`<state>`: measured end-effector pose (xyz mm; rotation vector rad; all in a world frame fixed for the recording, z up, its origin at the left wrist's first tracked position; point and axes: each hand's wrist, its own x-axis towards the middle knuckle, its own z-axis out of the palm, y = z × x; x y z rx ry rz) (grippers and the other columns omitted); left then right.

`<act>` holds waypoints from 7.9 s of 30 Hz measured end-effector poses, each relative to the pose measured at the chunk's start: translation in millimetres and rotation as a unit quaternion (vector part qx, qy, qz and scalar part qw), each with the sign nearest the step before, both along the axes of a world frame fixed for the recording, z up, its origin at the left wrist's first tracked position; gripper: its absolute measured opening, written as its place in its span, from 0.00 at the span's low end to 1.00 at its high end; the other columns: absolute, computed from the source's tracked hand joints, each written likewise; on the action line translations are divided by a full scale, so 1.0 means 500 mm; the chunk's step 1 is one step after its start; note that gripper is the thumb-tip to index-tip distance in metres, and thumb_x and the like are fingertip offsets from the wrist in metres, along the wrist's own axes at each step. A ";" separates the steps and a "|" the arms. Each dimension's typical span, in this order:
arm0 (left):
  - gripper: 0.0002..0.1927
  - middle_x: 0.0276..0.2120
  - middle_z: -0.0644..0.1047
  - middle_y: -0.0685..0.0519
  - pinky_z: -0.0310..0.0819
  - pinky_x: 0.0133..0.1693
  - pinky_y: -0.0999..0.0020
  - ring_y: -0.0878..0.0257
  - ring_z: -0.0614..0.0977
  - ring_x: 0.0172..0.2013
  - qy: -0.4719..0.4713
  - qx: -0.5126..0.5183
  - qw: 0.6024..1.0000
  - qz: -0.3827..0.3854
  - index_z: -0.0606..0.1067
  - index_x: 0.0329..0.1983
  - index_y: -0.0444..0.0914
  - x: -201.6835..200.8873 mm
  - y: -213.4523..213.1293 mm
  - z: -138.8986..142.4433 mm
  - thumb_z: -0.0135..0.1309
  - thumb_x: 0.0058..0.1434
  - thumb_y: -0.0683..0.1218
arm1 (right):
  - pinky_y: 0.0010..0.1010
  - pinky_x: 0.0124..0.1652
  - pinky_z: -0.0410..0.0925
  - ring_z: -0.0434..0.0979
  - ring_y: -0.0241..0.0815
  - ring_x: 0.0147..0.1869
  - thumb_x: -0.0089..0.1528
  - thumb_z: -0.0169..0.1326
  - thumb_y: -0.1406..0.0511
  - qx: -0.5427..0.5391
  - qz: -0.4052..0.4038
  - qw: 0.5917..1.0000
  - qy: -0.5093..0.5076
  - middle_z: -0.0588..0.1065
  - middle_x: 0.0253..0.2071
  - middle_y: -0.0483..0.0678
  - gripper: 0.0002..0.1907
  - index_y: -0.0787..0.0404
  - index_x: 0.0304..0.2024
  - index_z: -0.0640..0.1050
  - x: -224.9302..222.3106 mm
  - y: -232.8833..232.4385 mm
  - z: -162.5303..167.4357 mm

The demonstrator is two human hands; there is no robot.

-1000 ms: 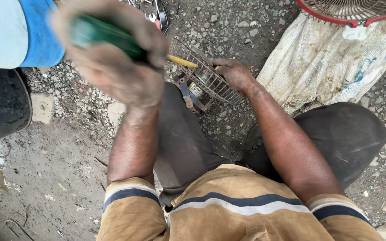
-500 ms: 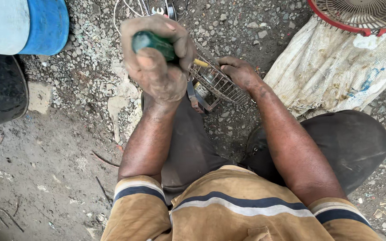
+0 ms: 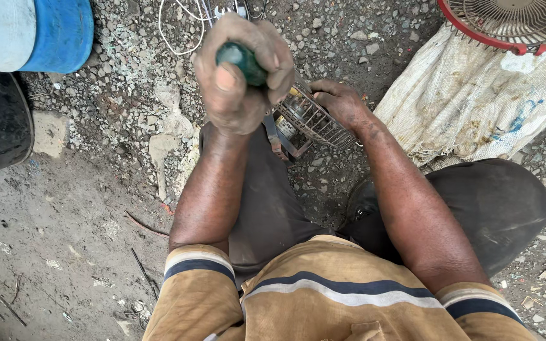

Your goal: The person disassembles a small electric fan using a screwdriver. They remove the front grille, unscrew the fan blade, and separate the motor housing from the rear grille. The components are placed on the ground next to the person.

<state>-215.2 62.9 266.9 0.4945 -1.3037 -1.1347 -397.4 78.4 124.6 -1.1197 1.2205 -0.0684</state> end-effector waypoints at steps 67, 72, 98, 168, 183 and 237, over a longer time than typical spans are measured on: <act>0.24 0.46 0.76 0.50 0.81 0.38 0.65 0.60 0.81 0.44 -0.588 -0.050 0.787 0.178 0.69 0.57 0.38 0.000 0.178 0.144 0.69 0.68 0.49 | 0.40 0.55 0.71 0.79 0.41 0.51 0.62 0.53 0.64 0.044 0.056 0.997 0.005 0.79 0.53 0.48 0.25 0.47 0.63 0.75 -0.009 -0.004 0.079; 0.17 0.39 0.76 0.48 0.79 0.31 0.64 0.61 0.79 0.39 -0.669 0.026 0.726 0.155 0.73 0.50 0.37 -0.012 0.164 0.199 0.65 0.68 0.51 | 0.40 0.55 0.71 0.79 0.43 0.50 0.63 0.51 0.65 0.036 0.059 0.998 0.005 0.80 0.50 0.50 0.24 0.48 0.62 0.78 -0.012 -0.002 0.081; 0.18 0.20 0.67 0.60 0.59 0.25 0.69 0.69 0.65 0.23 -0.864 -0.391 0.151 -0.280 0.75 0.21 0.45 -0.094 0.039 0.327 0.53 0.70 0.47 | 0.40 0.56 0.74 0.81 0.44 0.52 0.65 0.54 0.58 0.010 0.068 0.995 0.076 0.79 0.58 0.57 0.22 0.55 0.62 0.76 -0.005 0.022 0.044; 0.12 0.42 0.80 0.50 0.84 0.42 0.67 0.61 0.83 0.39 -0.490 0.363 0.750 0.256 0.80 0.48 0.38 0.298 0.204 -0.174 0.56 0.72 0.51 | 0.46 0.66 0.61 0.66 0.50 0.70 0.62 0.60 0.58 -0.024 0.115 0.989 0.093 0.65 0.70 0.53 0.37 0.54 0.71 0.62 0.073 0.021 0.077; 0.15 0.42 0.78 0.45 0.86 0.37 0.56 0.56 0.83 0.36 0.120 0.677 0.718 0.110 0.62 0.60 0.41 -0.001 0.304 -0.390 0.39 0.72 0.48 | 0.46 0.56 0.70 0.78 0.53 0.57 0.64 0.54 0.53 -0.055 0.111 0.992 0.018 0.80 0.54 0.59 0.25 0.63 0.56 0.80 -0.011 0.017 -0.202; 0.42 0.52 0.68 0.36 0.83 0.35 0.64 0.51 0.77 0.44 -0.411 0.429 0.757 0.272 0.61 0.60 0.31 0.234 0.283 -0.122 0.74 0.49 0.45 | 0.48 0.57 0.70 0.71 0.62 0.62 0.64 0.58 0.67 -0.695 0.202 0.668 0.172 0.69 0.59 0.66 0.29 0.67 0.66 0.68 0.128 0.070 0.211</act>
